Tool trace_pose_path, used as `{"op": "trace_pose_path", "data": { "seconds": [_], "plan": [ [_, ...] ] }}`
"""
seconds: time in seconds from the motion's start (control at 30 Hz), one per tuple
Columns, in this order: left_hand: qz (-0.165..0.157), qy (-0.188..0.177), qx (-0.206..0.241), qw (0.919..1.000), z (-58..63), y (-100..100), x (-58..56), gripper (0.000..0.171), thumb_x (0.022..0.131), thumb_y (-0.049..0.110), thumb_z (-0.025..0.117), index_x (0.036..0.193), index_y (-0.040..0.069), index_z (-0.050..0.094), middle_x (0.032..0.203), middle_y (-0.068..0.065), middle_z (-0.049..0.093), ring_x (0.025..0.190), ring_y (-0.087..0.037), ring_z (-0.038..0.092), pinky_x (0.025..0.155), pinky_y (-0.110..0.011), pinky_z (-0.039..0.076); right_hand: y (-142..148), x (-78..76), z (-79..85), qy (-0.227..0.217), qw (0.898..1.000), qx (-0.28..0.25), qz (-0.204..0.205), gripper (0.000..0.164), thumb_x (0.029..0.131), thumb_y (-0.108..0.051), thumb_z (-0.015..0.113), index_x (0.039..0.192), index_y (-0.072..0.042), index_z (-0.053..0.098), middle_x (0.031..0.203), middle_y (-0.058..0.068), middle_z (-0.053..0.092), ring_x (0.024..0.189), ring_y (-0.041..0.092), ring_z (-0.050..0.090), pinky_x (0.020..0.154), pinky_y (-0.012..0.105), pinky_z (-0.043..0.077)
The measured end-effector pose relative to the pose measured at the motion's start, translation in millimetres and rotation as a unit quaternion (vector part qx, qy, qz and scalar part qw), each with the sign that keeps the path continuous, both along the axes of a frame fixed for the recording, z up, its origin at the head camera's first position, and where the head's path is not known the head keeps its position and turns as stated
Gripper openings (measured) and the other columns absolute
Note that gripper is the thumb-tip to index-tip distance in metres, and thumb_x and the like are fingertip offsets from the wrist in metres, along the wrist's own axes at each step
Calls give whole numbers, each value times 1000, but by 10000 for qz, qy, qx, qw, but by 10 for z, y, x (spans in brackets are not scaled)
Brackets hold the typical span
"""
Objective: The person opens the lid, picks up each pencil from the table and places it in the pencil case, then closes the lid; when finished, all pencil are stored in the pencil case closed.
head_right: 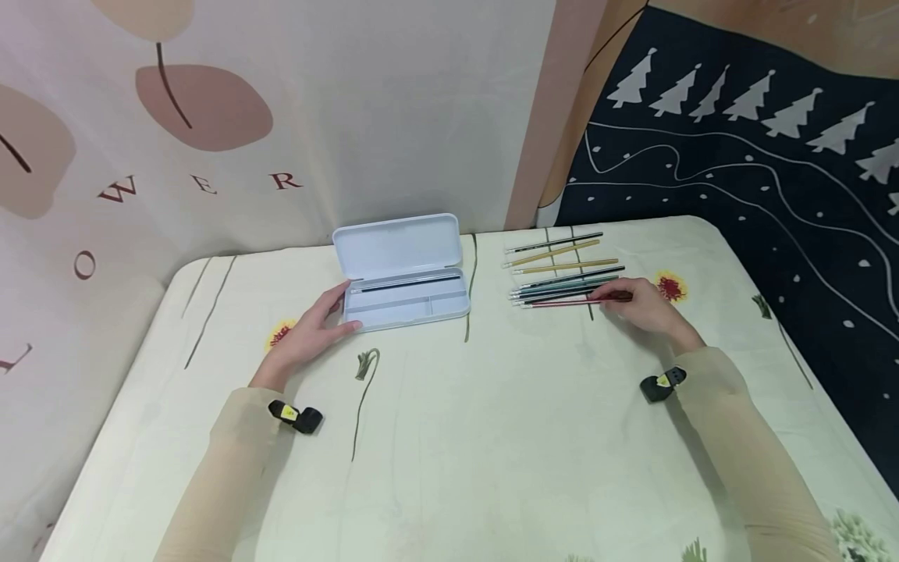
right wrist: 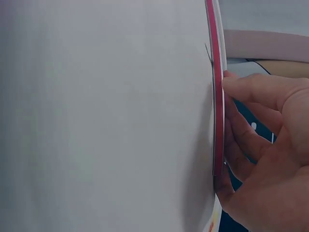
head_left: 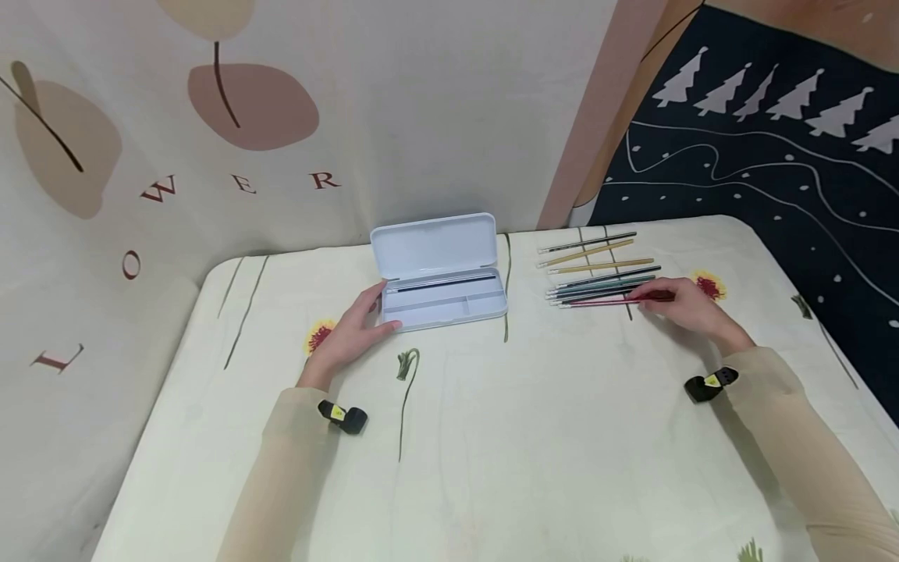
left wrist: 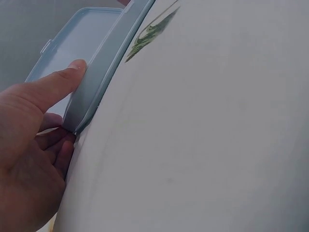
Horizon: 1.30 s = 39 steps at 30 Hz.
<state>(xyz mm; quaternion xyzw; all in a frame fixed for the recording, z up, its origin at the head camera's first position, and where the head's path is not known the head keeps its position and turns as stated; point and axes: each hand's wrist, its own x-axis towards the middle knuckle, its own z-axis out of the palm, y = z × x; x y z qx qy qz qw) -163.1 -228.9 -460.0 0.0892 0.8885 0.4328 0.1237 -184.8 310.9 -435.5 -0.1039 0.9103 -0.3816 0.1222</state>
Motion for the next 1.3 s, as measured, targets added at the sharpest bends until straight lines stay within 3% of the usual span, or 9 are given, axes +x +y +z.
{"op": "trace_pose_path", "data": {
  "seconds": [0.2,0.67,1.3],
  "plan": [
    [20,-50,-12,10000,-1,0,-1,86,90,36,68,156,14,17,158,-11,18,140,-35,26,113,-51,20,-29,1,-40,199,9993,-183,259,20,92,3,61,110,6,68,110,23,63,87,6,54,69,14,47],
    [25,-65,-44,10000,4,1,3,86,91,37,67,156,13,16,158,-13,18,140,-36,25,113,-52,20,-86,-18,-90,243,9990,-83,378,19,91,8,59,108,9,67,106,24,63,79,13,49,64,17,42],
    [22,-46,-5,10000,17,7,17,85,91,36,67,156,13,16,158,-13,18,139,-37,26,113,-52,21,-207,-6,-44,201,9988,-212,383,18,93,-1,60,109,1,70,107,17,64,78,19,48,62,23,42]
  ]
}}
